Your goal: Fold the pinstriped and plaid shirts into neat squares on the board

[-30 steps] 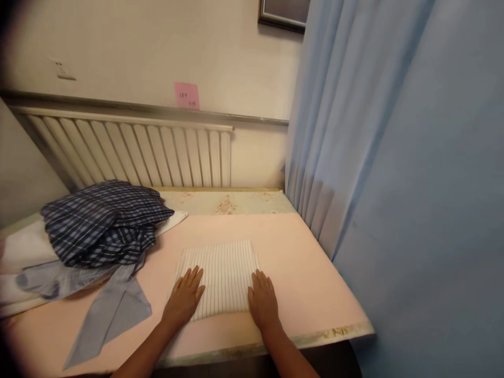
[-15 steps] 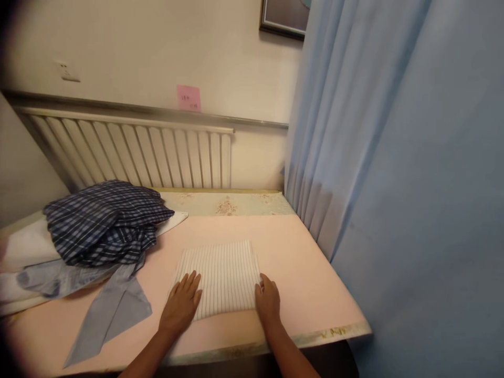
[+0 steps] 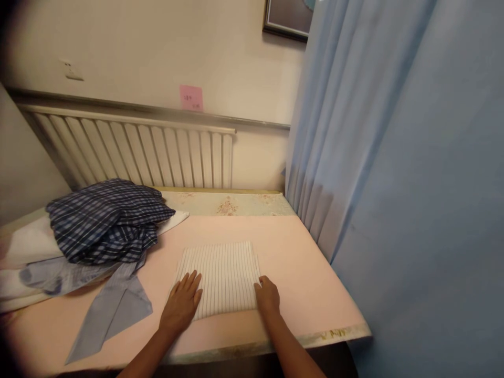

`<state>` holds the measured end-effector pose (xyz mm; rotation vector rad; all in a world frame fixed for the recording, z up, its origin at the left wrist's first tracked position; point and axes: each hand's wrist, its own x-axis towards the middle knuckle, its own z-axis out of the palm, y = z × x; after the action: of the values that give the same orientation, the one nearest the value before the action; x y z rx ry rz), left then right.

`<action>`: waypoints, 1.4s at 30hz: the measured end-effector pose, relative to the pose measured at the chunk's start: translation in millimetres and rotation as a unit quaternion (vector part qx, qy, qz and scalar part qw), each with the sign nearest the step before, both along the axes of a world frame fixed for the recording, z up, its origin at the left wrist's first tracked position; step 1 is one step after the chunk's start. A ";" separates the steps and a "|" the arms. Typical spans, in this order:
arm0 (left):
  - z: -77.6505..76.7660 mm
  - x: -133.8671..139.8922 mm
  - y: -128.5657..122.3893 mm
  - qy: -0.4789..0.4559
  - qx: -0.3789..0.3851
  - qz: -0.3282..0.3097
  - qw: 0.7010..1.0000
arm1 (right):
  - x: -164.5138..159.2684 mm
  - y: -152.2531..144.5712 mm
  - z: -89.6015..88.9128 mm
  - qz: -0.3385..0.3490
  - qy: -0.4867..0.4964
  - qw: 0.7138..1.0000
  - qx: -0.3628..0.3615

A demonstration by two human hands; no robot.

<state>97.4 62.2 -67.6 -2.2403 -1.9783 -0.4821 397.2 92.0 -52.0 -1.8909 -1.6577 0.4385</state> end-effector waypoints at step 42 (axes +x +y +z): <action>-15.8 -39.1 -1.1 -0.089 -0.010 0.105 0.990 | -1.1 -22.2 -5.7 -0.038 0.068 0.994 0.077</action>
<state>58.3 61.2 -83.4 -2.0300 -2.2835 -0.6592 396.1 69.9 -57.8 -1.7646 -1.4839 0.3884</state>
